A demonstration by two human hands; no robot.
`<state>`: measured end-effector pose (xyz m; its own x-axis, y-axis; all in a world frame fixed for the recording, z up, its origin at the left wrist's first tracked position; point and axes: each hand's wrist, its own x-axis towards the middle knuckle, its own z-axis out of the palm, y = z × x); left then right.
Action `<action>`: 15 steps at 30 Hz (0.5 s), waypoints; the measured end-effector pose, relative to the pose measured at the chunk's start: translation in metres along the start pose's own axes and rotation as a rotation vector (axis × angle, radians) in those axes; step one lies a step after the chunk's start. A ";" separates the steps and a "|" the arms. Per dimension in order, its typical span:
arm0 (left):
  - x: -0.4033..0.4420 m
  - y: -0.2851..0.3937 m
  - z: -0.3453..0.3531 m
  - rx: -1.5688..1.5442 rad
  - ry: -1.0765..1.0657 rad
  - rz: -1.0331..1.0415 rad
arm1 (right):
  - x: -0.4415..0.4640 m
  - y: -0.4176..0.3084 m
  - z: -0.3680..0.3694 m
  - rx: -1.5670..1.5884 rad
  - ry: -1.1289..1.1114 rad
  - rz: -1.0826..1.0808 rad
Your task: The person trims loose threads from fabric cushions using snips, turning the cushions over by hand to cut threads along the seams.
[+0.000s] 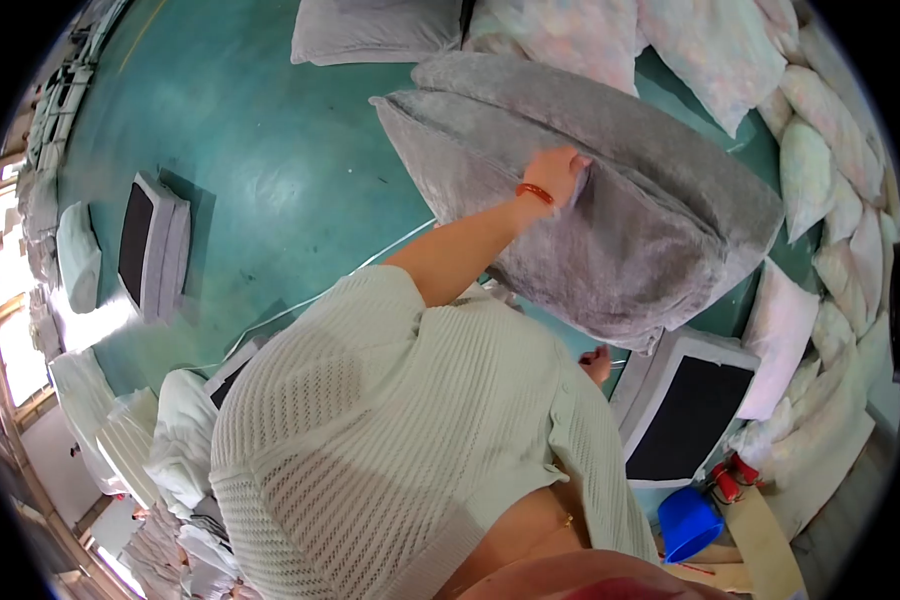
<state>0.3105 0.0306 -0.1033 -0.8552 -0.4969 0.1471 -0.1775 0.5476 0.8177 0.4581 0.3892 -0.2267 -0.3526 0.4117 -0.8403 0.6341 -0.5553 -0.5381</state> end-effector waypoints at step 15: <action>-0.044 0.290 -0.015 -0.630 -1.031 0.282 | -0.034 0.025 -0.026 1.052 -0.565 0.114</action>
<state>0.3041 0.2017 0.1359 -0.8597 0.5031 0.0884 0.0957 -0.0113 0.9953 0.5041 0.3801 -0.2095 -0.7503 0.0926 -0.6546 -0.0988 -0.9947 -0.0275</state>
